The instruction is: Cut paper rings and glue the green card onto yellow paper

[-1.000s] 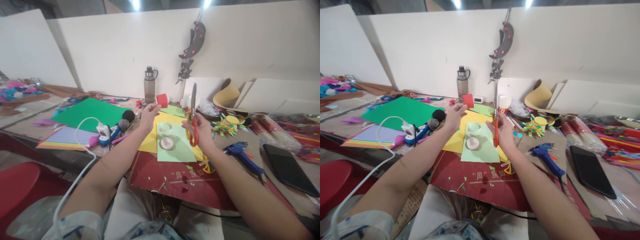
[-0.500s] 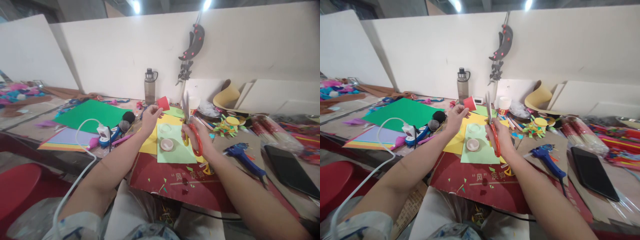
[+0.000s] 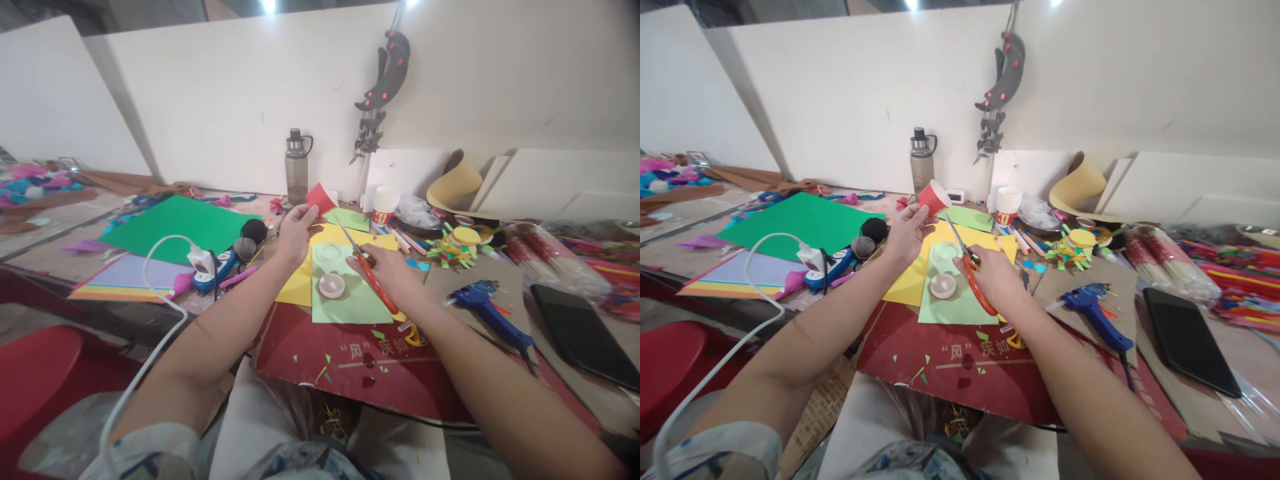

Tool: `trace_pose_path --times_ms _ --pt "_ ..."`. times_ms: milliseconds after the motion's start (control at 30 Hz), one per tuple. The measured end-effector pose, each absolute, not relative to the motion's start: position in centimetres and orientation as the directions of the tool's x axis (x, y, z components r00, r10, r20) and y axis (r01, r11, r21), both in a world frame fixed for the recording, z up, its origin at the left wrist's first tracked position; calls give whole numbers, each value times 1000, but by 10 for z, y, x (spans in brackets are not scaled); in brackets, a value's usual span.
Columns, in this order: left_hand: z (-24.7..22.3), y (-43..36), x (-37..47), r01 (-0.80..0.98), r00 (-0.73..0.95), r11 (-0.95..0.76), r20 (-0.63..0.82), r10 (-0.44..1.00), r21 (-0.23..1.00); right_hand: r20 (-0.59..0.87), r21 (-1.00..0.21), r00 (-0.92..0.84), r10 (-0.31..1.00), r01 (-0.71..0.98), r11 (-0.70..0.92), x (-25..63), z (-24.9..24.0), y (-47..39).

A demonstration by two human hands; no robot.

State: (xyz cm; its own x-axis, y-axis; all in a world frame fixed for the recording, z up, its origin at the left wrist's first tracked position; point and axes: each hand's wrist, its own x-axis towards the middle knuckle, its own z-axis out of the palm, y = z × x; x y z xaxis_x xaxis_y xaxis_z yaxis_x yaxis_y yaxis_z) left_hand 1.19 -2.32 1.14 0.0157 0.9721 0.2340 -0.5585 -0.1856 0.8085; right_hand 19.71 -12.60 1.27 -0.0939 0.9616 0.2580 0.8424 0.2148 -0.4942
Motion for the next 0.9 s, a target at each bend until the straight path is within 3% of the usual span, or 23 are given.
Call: trace_pose_path --times_ms 367,633,733,900 --pt "11 -17 12 -617 22 -140 194 981 774 279 -773 -5 960 592 228 202 6 -120" --pt "11 -16 12 -654 23 -101 154 988 749 373 -687 -8 928 669 282 203 0 -114" --pt "13 -20 12 -650 76 -94 188 979 754 369 -784 32 929 548 292 200 0 -114" --pt "14 -33 17 -544 318 -12 219 923 839 406 -889 128 905 283 359 198 8 -117"
